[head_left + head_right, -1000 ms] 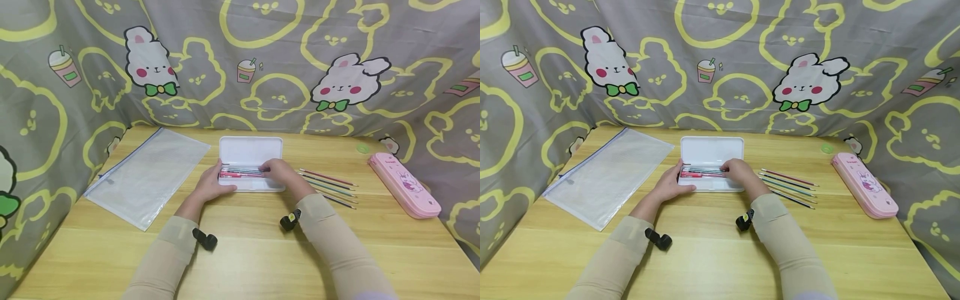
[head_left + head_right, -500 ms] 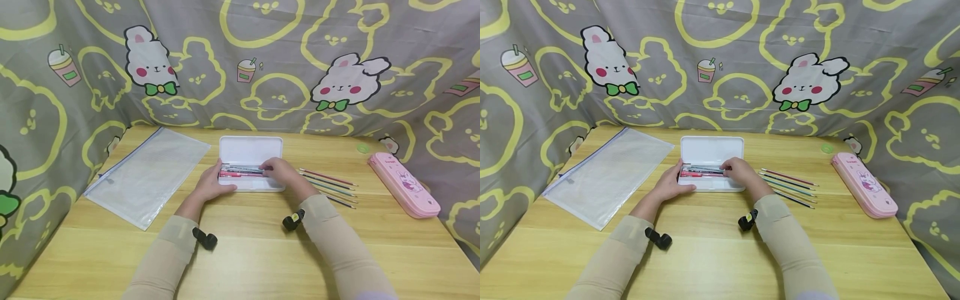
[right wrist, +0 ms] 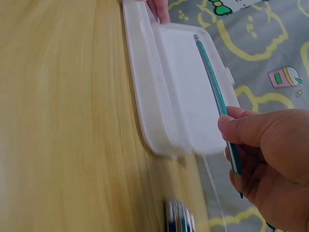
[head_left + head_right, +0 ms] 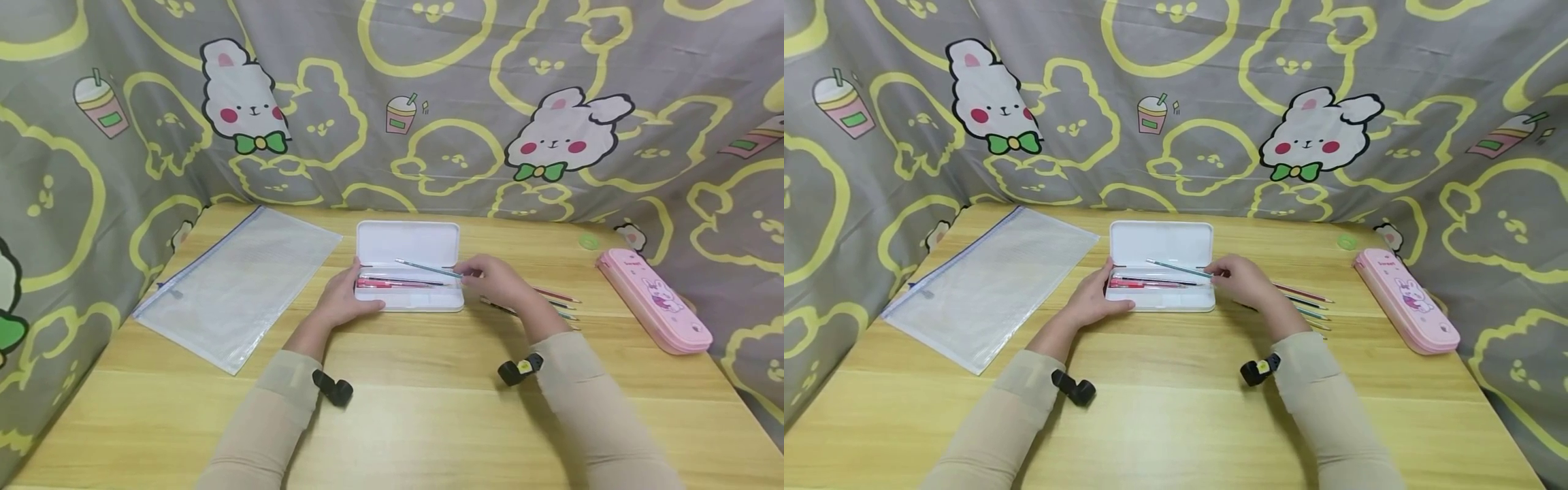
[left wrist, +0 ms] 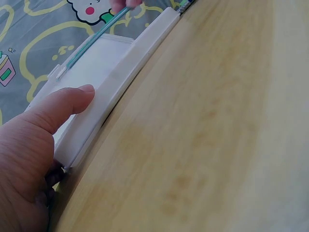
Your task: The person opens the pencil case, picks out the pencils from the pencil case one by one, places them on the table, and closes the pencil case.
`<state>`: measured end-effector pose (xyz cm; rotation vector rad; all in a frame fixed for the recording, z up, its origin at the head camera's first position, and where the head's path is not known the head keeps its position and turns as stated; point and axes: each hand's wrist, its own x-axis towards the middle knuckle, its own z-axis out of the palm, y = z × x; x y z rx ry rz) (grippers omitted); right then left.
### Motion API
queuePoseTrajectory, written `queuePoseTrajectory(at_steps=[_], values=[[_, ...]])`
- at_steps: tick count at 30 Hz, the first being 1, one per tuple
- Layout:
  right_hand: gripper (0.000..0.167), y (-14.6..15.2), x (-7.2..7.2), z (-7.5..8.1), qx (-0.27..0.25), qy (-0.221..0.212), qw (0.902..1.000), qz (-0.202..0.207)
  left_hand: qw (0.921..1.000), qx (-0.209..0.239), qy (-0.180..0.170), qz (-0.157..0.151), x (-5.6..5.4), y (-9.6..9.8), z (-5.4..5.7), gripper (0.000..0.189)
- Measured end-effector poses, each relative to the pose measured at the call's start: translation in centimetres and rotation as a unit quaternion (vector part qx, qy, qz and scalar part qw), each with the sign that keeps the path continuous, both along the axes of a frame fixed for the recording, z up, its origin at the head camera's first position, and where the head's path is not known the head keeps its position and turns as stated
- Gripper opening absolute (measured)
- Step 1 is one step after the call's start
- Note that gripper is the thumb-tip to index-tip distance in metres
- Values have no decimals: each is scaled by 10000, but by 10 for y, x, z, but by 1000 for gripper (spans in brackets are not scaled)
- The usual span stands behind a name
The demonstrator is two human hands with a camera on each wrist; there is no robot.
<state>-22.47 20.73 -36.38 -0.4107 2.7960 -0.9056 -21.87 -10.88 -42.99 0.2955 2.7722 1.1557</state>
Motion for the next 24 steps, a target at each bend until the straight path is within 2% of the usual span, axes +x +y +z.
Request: queuePoseTrajectory(at_steps=[7,13,20,24], values=[[24,38,20,-1,65,350,9993,-100,10000,-20,7,-6,-1,1,-1,117],[22,72,44,-6,151,666,9973,-273,10000,-57,-43,15,-1,0,-1,117],[20,103,70,-20,251,598,9962,-589,10000,-39,-23,13,0,0,0,117],[20,115,82,-27,290,402,9959,-760,10000,-14,-33,17,0,0,0,118]])
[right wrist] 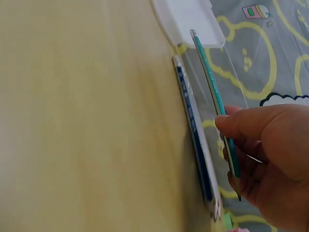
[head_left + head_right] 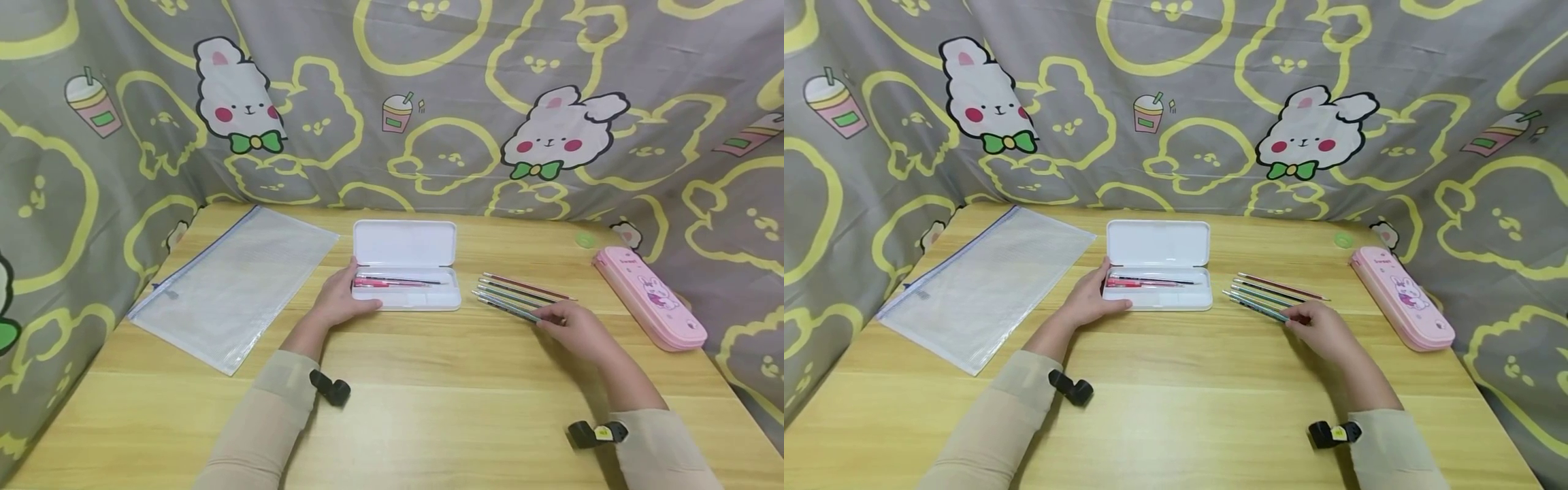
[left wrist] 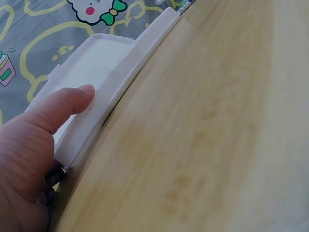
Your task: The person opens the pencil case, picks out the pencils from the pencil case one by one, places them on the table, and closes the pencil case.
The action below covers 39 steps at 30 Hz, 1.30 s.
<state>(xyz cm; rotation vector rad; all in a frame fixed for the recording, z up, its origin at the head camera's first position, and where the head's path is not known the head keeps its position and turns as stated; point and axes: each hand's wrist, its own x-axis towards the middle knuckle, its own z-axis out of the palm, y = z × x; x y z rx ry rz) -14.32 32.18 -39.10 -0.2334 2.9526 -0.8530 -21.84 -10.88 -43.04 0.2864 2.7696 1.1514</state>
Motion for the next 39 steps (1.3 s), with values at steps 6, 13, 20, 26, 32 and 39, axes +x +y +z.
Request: queuePoseTrajectory(at_steps=[6,13,20,26,32,39], values=[[18,8,11,-8,223,-37,9997,-119,10000,25,0,3,0,0,-1,118],[19,11,14,-14,351,-10,9993,-86,10000,19,45,-22,0,0,1,117],[20,9,15,-10,276,-89,9994,-195,10000,31,12,-9,0,-1,0,118],[25,-7,-1,1,80,-149,9997,-155,10000,25,-9,13,0,-1,0,118],[24,-37,-30,8,42,187,9997,117,10000,45,-24,30,-1,-1,-2,118],[27,-80,-61,13,-236,-28,9990,388,10000,52,-51,46,-2,-1,-2,118]])
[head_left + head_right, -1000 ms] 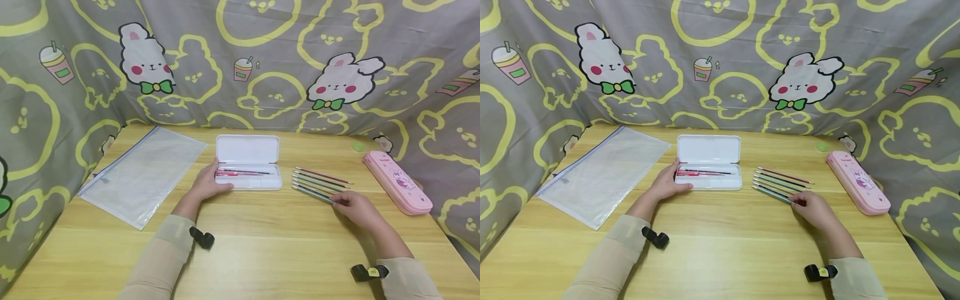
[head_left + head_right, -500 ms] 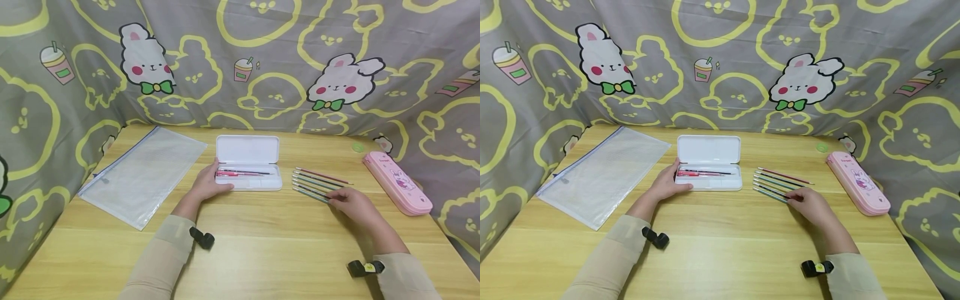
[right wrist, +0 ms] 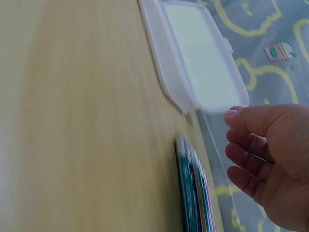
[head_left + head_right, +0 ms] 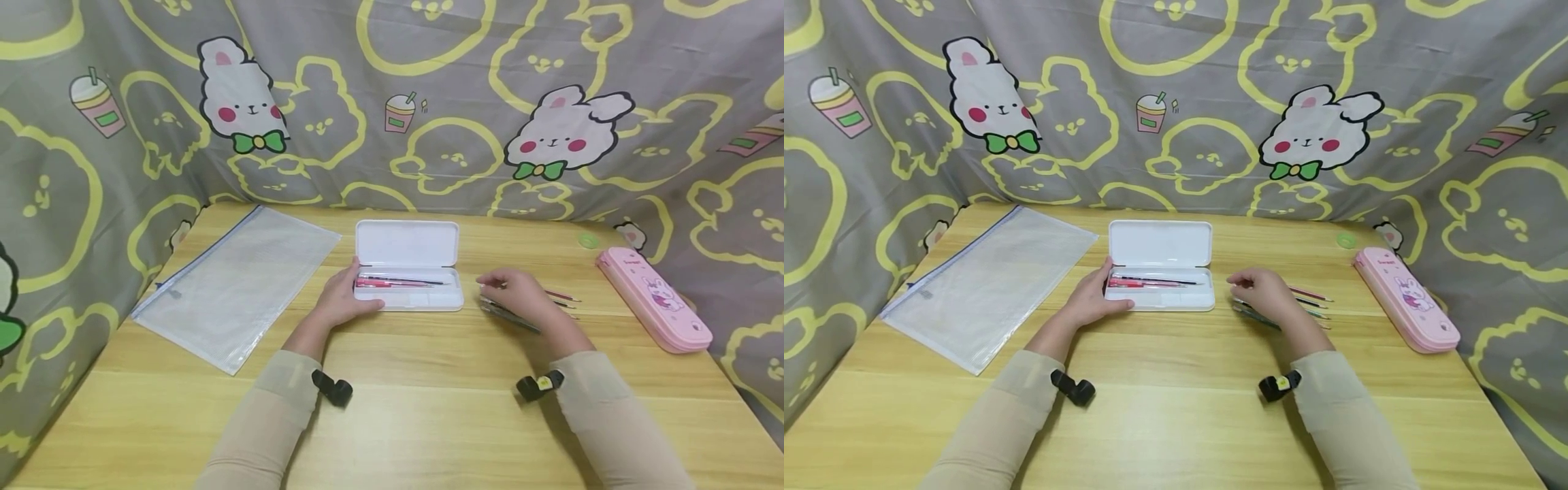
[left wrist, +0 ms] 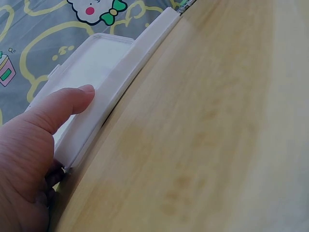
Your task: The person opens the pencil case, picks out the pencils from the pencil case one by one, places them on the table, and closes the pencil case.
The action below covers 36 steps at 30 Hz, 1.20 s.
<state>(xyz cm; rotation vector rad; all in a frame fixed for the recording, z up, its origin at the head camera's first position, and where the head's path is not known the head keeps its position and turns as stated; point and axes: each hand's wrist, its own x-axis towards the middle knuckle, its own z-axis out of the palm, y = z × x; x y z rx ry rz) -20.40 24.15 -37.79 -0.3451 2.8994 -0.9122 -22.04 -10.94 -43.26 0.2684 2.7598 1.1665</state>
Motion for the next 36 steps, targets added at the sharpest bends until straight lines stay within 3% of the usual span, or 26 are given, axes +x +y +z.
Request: queuePoseTrajectory(at_steps=[11,20,29,36], values=[[26,-59,-33,5,-22,-347,9986,394,10000,-2,0,-14,-1,0,2,119],[26,-88,-52,-8,212,-299,9961,805,9999,-57,70,-61,-1,0,1,118],[27,-103,-52,-11,515,-721,9925,844,9999,6,84,-69,0,0,1,118],[28,-107,-52,-10,473,-916,9901,957,10000,15,44,-48,0,0,0,118]])
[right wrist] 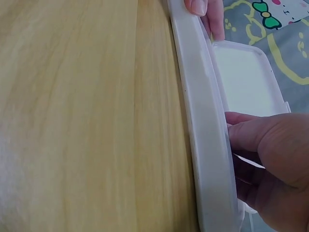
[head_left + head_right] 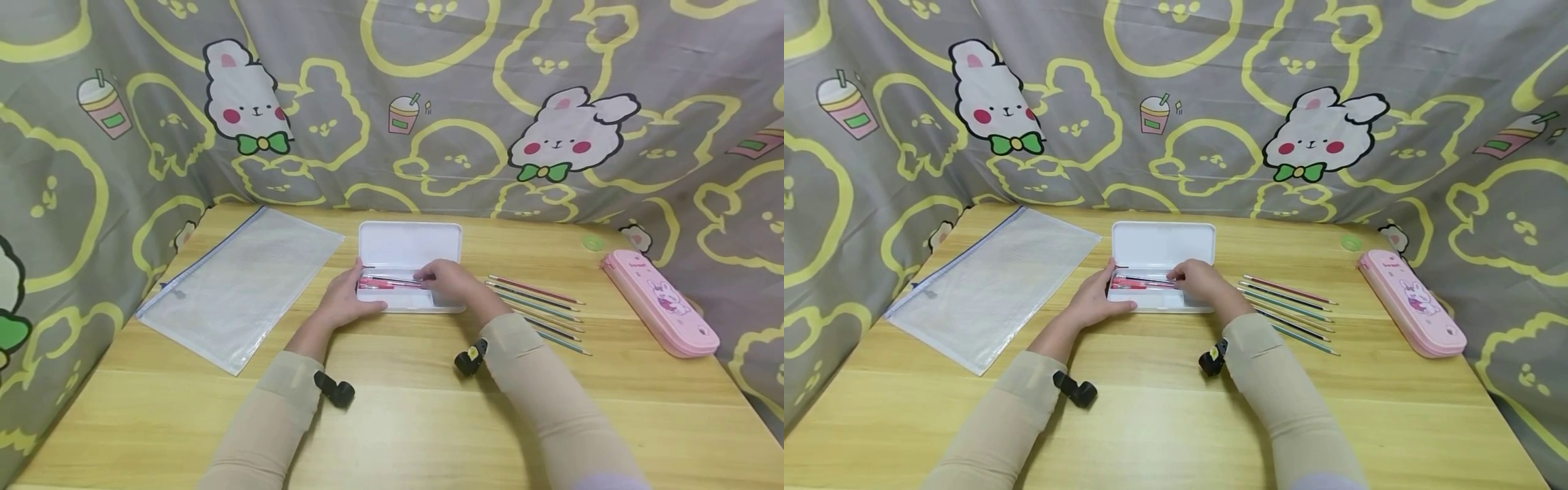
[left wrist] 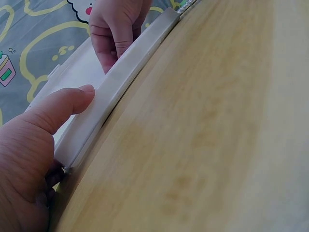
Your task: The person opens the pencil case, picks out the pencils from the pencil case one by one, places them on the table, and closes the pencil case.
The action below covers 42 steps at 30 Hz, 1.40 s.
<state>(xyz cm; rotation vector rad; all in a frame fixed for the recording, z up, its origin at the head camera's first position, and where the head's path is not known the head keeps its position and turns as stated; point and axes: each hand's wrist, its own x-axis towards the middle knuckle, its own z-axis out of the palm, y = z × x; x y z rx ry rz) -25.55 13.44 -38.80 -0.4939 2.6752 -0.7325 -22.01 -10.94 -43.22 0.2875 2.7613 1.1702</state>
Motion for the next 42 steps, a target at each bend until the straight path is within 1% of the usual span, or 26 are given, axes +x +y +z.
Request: queuePoseTrajectory(at_steps=[5,11,14,20,24,26,29,33,37,42], values=[[30,-2,2,3,67,-110,9999,-19,10000,2,-17,0,0,0,0,118],[31,-6,2,5,238,-189,9995,52,10000,-18,-9,-6,1,0,1,119],[31,-4,1,4,245,-122,9996,57,10000,-35,8,-4,2,1,1,119],[30,9,1,6,377,196,9991,32,10000,-51,15,1,2,1,1,118],[34,16,1,8,486,161,9986,91,10000,-70,2,22,2,0,1,119],[38,18,1,7,521,166,9984,172,10000,-80,1,25,2,1,1,119],[42,18,0,3,516,216,9983,169,10000,-63,-7,18,2,1,1,119],[37,17,0,0,574,401,9974,155,10000,-24,64,-4,2,1,1,118],[33,16,1,-1,649,608,9957,274,9999,-4,114,-4,2,0,0,118],[33,17,2,0,483,566,9967,322,10000,5,96,-2,1,0,0,118]])
